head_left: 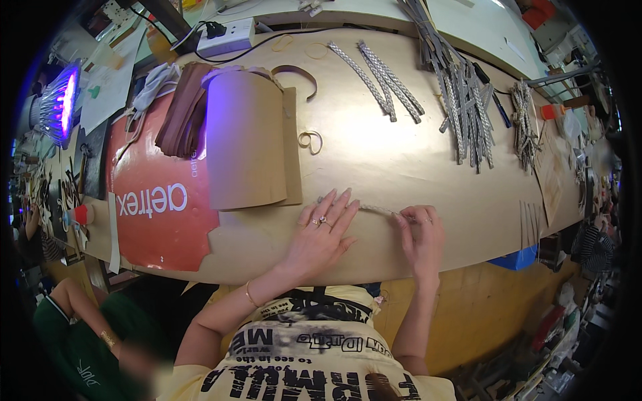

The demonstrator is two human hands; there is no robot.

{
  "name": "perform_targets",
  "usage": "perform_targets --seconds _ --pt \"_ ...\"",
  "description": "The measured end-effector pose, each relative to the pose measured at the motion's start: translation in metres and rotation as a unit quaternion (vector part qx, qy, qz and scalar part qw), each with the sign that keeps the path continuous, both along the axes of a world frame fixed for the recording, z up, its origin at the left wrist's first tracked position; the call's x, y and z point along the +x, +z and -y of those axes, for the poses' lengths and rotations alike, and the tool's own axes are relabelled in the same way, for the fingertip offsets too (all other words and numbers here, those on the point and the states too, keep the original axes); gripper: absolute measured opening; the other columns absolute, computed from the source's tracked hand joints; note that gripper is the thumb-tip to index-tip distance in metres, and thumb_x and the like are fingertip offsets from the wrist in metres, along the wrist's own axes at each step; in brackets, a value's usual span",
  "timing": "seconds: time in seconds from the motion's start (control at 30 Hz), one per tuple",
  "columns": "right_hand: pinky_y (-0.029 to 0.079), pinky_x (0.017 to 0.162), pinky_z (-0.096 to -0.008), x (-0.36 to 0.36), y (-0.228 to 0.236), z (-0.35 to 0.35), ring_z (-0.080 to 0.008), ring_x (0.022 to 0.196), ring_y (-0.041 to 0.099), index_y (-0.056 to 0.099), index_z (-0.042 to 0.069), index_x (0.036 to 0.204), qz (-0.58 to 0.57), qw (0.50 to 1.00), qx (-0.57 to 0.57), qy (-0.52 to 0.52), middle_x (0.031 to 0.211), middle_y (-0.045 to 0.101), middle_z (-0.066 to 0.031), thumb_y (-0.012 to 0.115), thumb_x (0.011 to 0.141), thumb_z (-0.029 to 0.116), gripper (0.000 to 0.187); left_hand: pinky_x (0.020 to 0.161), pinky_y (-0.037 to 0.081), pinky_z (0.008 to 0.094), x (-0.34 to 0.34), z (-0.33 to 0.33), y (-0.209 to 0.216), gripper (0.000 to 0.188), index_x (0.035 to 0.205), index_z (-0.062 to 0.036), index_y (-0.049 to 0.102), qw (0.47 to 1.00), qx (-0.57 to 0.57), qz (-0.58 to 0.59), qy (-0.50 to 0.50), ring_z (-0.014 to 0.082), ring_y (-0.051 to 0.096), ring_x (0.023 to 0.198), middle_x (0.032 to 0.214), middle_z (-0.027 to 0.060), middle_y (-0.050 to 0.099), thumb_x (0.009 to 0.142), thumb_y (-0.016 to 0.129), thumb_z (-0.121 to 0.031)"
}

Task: The person repeatedly picks up braided straps, aligns them on a cardboard template, and applies glue from a bottle to secure them. The person handles multiple straps one at a time, placing each on the template and applying adhesive before moving to the next strap.

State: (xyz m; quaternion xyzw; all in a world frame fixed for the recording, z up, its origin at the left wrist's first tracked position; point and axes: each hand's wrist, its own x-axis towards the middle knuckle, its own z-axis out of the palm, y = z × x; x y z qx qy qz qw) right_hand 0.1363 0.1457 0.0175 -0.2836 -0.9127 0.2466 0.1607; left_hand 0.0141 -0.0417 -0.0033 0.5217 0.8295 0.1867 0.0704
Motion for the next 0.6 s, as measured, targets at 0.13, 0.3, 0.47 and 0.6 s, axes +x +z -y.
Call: perform_targets --seconds 0.13,0.3,0.47,0.6 --pt "0.048 0.074 -0.0364 0.013 -0.018 -0.001 -0.0262 0.085 0.063 0.07 0.012 0.093 -0.068 0.992 0.091 0.051 0.1 0.066 -0.0067 0.074 0.08 0.004 0.015 0.115 0.029 0.0464 -0.003 0.0 -0.004 0.068 0.145 -0.0035 0.041 0.999 0.005 0.006 -0.052 0.0315 0.033 0.142 0.155 0.0141 0.034 0.09 0.064 -0.036" --pt "0.05 0.077 -0.0364 0.03 -0.023 0.003 -0.0266 0.094 0.063 0.071 0.011 0.093 -0.07 0.995 0.05 0.058 0.102 0.067 -0.0083 0.075 0.079 0.004 0.017 0.117 0.023 0.0483 0.014 0.003 -0.011 0.072 0.147 -0.0034 0.038 0.992 -0.075 0.09 -0.053 0.0351 0.028 0.144 0.156 0.0164 0.031 0.089 0.064 -0.038" --pt "0.048 0.083 -0.0389 0.034 -0.012 -0.003 -0.0279 0.097 0.062 0.07 0.008 0.096 -0.061 0.996 0.044 0.047 0.101 0.066 -0.0091 0.076 0.079 0.008 0.017 0.117 0.021 0.0511 0.018 0.004 -0.02 0.077 0.149 -0.0033 0.035 0.995 -0.03 0.082 -0.045 0.0367 0.025 0.145 0.158 0.0171 0.027 0.089 0.063 -0.042" --pt "0.047 0.084 -0.0406 0.049 -0.008 -0.041 -0.0298 0.098 0.061 0.069 0.005 0.097 -0.065 0.99 0.083 -0.097 0.099 0.065 -0.0115 0.072 0.084 0.011 0.014 0.117 0.018 0.0553 0.018 0.004 -0.022 0.079 0.149 -0.0028 0.035 0.994 -0.043 0.093 -0.042 0.0407 0.022 0.146 0.158 0.017 0.026 0.087 0.065 -0.043"
